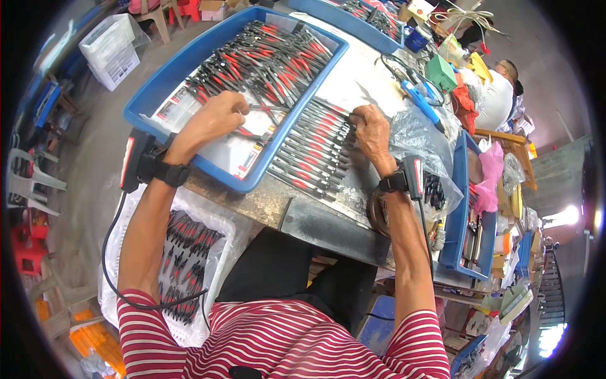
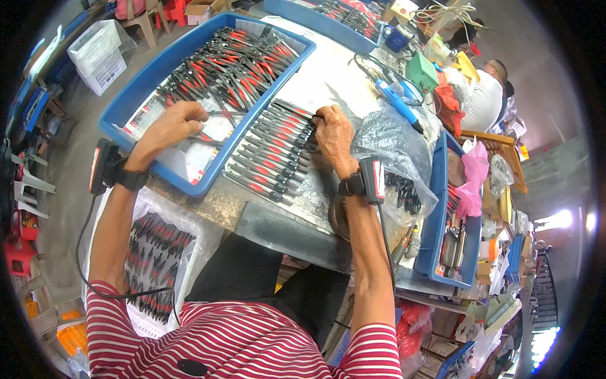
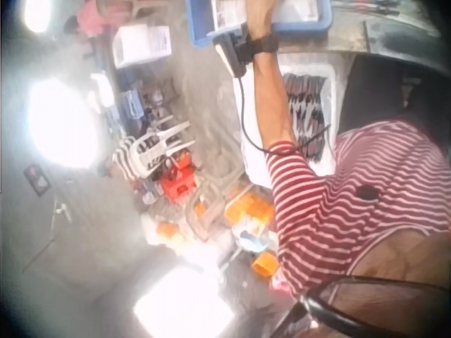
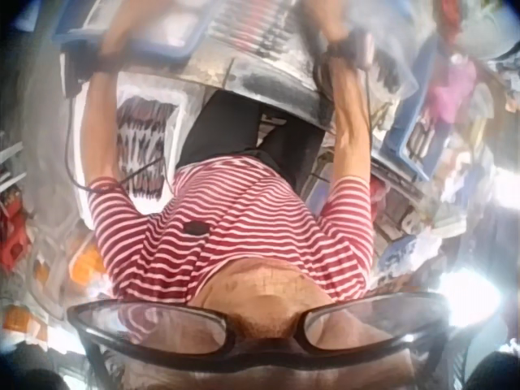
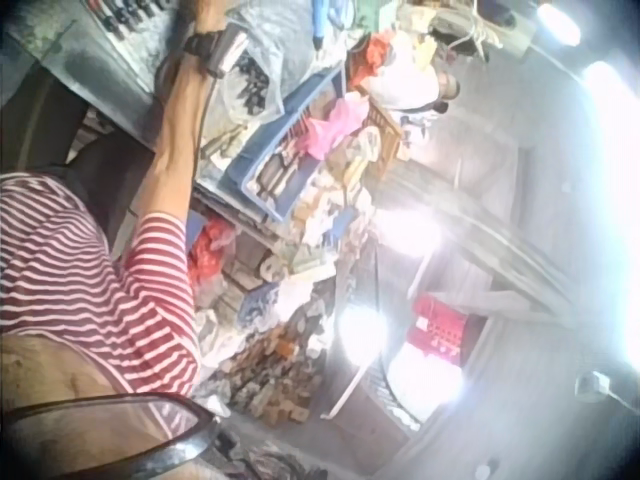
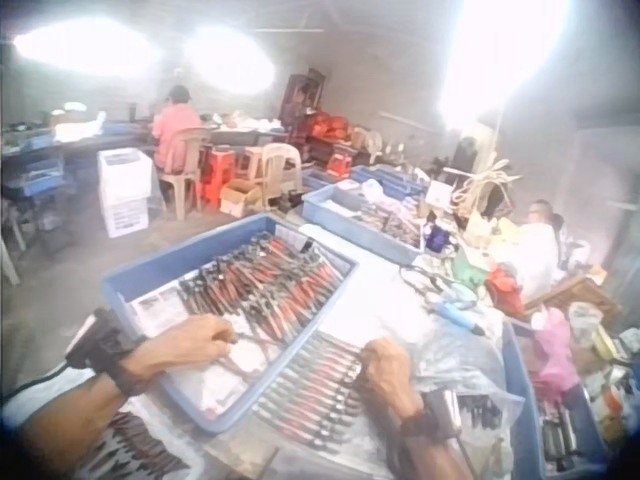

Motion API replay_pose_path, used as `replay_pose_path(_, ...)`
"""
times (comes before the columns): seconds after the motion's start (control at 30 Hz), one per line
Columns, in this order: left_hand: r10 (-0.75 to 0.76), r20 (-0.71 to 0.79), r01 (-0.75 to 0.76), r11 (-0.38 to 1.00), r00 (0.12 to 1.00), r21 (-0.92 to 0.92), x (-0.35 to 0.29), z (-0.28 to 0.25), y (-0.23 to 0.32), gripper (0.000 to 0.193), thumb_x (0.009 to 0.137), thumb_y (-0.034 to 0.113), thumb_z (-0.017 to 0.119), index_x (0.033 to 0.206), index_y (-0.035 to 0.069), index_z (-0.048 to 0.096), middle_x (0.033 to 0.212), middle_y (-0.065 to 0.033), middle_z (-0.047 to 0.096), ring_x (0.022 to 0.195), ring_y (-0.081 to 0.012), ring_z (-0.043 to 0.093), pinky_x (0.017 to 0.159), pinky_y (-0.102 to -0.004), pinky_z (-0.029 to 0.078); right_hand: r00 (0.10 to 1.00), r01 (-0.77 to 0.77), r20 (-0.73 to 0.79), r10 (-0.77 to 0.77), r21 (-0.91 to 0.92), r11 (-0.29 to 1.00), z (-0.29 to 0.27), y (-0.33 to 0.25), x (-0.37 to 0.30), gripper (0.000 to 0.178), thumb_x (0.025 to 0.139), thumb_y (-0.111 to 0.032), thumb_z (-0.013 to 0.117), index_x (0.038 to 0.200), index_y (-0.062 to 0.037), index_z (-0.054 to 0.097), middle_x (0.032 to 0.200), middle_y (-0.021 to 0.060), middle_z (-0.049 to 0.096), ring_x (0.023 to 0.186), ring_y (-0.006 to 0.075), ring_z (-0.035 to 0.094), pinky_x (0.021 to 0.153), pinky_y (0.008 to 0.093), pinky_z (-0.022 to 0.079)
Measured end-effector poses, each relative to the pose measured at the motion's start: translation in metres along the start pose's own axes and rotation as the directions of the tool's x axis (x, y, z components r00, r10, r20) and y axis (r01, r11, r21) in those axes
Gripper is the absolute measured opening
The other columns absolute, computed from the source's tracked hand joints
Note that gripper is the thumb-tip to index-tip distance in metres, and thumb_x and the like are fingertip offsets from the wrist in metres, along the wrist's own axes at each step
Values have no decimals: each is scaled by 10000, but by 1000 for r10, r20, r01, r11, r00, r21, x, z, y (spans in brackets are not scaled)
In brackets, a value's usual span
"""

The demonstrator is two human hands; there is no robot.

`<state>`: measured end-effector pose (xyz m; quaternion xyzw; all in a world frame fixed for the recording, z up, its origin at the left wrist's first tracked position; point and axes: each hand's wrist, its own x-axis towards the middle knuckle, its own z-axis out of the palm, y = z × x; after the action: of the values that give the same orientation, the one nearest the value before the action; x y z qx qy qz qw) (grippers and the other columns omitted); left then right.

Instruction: The person assembles small keychains by inserting metal pins into black plastic casings. They repeatedly pick up a casing, insert a pin, and place the finished unit into a blue tray. The process is repeated for several units throughout the clip.

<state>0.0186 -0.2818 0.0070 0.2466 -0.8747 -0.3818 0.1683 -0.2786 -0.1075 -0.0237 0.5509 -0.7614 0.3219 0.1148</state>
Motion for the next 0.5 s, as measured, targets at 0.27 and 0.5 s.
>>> replay_pose_path(0.27,36,120,-59,980,992,192,-1,2,6,253,744,98,562,967,-21,582,901,-160,572,880,-278,562,790,-365,453,999,-50,11,50,38,998,-27,-11,-11,126,817,-95,630,898,-1,650,824,121,606,727,241,587,662,336,462)
replay_pose_path(0.5,-14,146,-62,860,989,507,0,21,8,207,724,11,581,925,20,535,933,-174,522,921,-355,531,792,-403,442,997,-6,71,-8,200,980,-85,-46,-43,89,791,-42,641,860,15,638,755,103,561,651,205,543,622,318,440)
